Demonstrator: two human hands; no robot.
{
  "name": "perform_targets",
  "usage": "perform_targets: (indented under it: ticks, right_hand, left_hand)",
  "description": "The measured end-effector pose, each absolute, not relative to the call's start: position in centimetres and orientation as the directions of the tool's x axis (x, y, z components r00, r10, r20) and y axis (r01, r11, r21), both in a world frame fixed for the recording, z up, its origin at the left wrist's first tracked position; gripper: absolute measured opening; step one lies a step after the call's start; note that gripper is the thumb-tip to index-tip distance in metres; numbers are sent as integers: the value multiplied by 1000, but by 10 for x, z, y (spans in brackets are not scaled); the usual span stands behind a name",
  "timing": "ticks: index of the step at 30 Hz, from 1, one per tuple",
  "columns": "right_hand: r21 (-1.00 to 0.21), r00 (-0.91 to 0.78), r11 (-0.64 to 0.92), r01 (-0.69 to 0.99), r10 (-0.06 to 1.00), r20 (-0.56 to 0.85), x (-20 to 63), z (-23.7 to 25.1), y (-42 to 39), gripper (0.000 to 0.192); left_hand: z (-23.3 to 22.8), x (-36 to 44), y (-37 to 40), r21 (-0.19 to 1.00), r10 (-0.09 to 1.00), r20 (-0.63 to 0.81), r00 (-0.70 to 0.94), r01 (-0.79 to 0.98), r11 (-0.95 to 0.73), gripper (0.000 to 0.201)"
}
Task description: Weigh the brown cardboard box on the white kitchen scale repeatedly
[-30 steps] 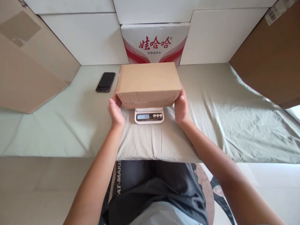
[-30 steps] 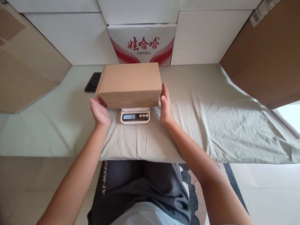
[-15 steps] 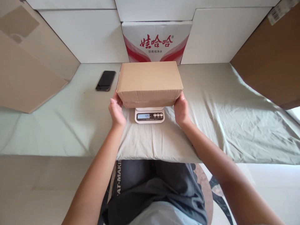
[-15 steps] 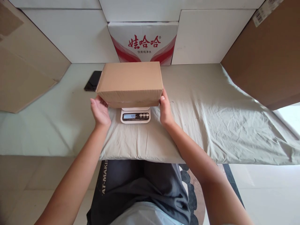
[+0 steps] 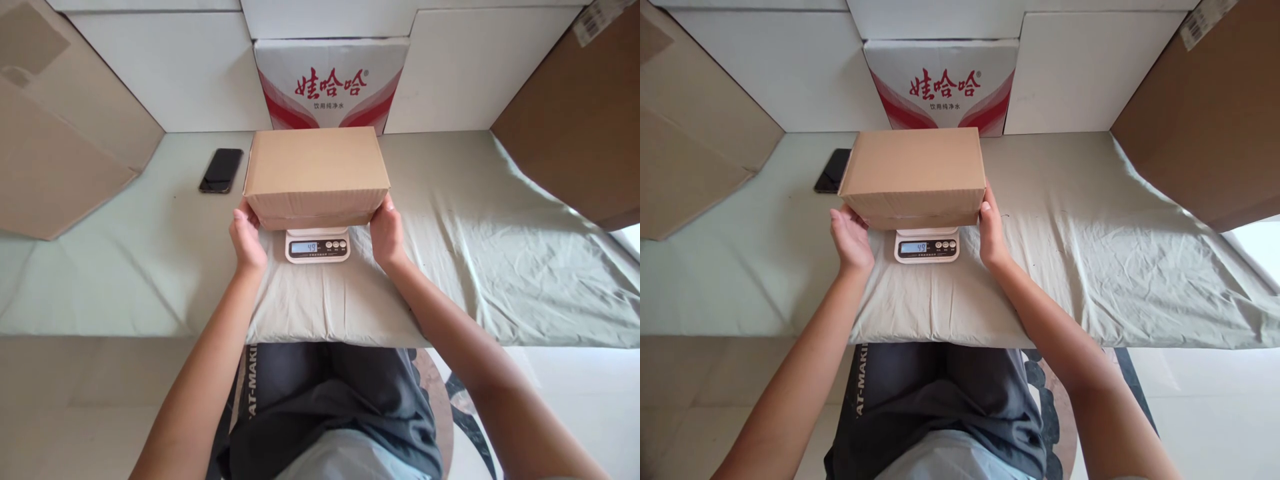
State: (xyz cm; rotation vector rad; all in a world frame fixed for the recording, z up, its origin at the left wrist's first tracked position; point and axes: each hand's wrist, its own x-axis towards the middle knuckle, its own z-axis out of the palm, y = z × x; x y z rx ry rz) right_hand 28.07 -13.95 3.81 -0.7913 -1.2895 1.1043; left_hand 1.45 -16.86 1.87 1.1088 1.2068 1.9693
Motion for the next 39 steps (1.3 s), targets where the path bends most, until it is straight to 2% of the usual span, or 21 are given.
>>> perform_targets:
  ticks: [7, 12, 18, 23, 28, 31, 35, 39]
  right_hand:
    - [-913, -59, 341, -224, 930, 362, 280, 35, -139, 74]
    - [-931, -56, 319, -175, 941, 333, 280, 36, -139, 81]
    - [-925, -54, 318, -207, 940, 336, 278, 36, -139, 78]
    - [-932, -101, 328, -156, 933, 345, 279, 37, -141, 75]
    - [-922, -132, 346, -171, 920, 369, 279, 37, -149, 69]
    - [-924, -116, 346, -161, 923, 366, 280, 43, -152, 72]
    - [-910, -81, 391, -141, 911, 404, 285, 61, -144, 76]
    - [-898, -114, 431, -88, 891, 439, 284, 82, -116, 71]
  left_hand:
    - [19, 16, -170, 910, 794, 325, -514, -58, -410, 94]
    - [18, 17, -172, 914, 801, 313, -511, -69, -401, 94]
    - [21, 22, -172, 895, 789, 327, -521, -98, -436, 82]
    - [23, 23, -174, 883, 777, 334, -533, -112, -456, 74]
    - [27, 25, -178, 870, 803, 367, -470, -131, -475, 74]
    - [36, 29, -183, 859, 807, 393, -442, -139, -494, 75]
    - [63, 29, -188, 840, 806, 448, -387, -126, -527, 77]
    - [90, 15, -168, 864, 843, 447, -300, -97, -493, 75]
